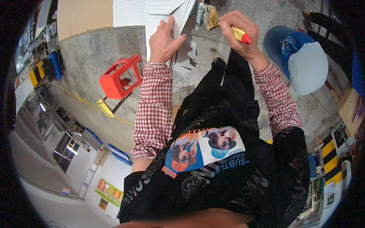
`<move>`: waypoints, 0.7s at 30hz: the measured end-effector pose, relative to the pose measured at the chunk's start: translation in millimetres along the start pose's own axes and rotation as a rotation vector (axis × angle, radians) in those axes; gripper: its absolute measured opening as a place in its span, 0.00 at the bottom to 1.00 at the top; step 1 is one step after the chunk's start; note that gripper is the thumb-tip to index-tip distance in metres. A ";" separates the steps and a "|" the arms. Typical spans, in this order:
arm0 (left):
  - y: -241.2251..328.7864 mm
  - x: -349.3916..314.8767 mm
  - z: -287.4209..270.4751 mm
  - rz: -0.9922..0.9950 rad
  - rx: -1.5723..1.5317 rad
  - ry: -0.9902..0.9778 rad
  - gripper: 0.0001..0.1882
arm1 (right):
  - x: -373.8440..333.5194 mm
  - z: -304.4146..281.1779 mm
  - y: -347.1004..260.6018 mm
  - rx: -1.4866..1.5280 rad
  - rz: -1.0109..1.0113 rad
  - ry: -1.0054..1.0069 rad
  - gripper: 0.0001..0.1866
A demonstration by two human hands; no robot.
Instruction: Apply glue with a brush to the edges of stacked paper products to bond them.
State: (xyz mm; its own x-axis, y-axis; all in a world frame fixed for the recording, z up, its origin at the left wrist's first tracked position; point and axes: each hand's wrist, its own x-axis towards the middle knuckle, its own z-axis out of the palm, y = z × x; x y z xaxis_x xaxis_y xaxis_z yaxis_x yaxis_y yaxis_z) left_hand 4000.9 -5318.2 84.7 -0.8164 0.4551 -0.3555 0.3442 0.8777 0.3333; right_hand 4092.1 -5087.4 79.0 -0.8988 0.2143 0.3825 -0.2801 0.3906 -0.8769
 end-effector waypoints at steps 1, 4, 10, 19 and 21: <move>0.6 1.4 1.5 0.017 0.007 0.011 0.44 | -3.4 2.2 2.3 0.000 0.000 -0.006 0.04; -3.3 0.2 10.9 0.057 0.088 0.096 0.43 | -11.7 8.1 7.5 -0.017 0.032 -0.095 0.04; 2.9 -7.3 21.9 0.025 0.178 0.202 0.44 | -7.7 -11.5 -7.7 0.005 0.005 -0.135 0.04; -0.8 -8.7 24.2 0.003 0.157 0.197 0.43 | -8.2 -7.8 2.8 0.092 0.055 -0.374 0.05; 1.9 -9.2 23.9 -0.003 0.063 0.233 0.43 | 4.0 -16.0 -3.8 0.099 0.025 -0.393 0.05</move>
State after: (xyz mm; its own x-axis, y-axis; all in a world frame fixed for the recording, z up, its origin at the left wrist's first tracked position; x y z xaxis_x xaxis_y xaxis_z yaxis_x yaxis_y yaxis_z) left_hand 4020.1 -5317.2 67.7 -0.9001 0.4116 -0.1426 0.3635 0.8901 0.2748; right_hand 4094.9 -5073.7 88.5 -0.9608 -0.1431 0.2374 -0.2706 0.2978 -0.9155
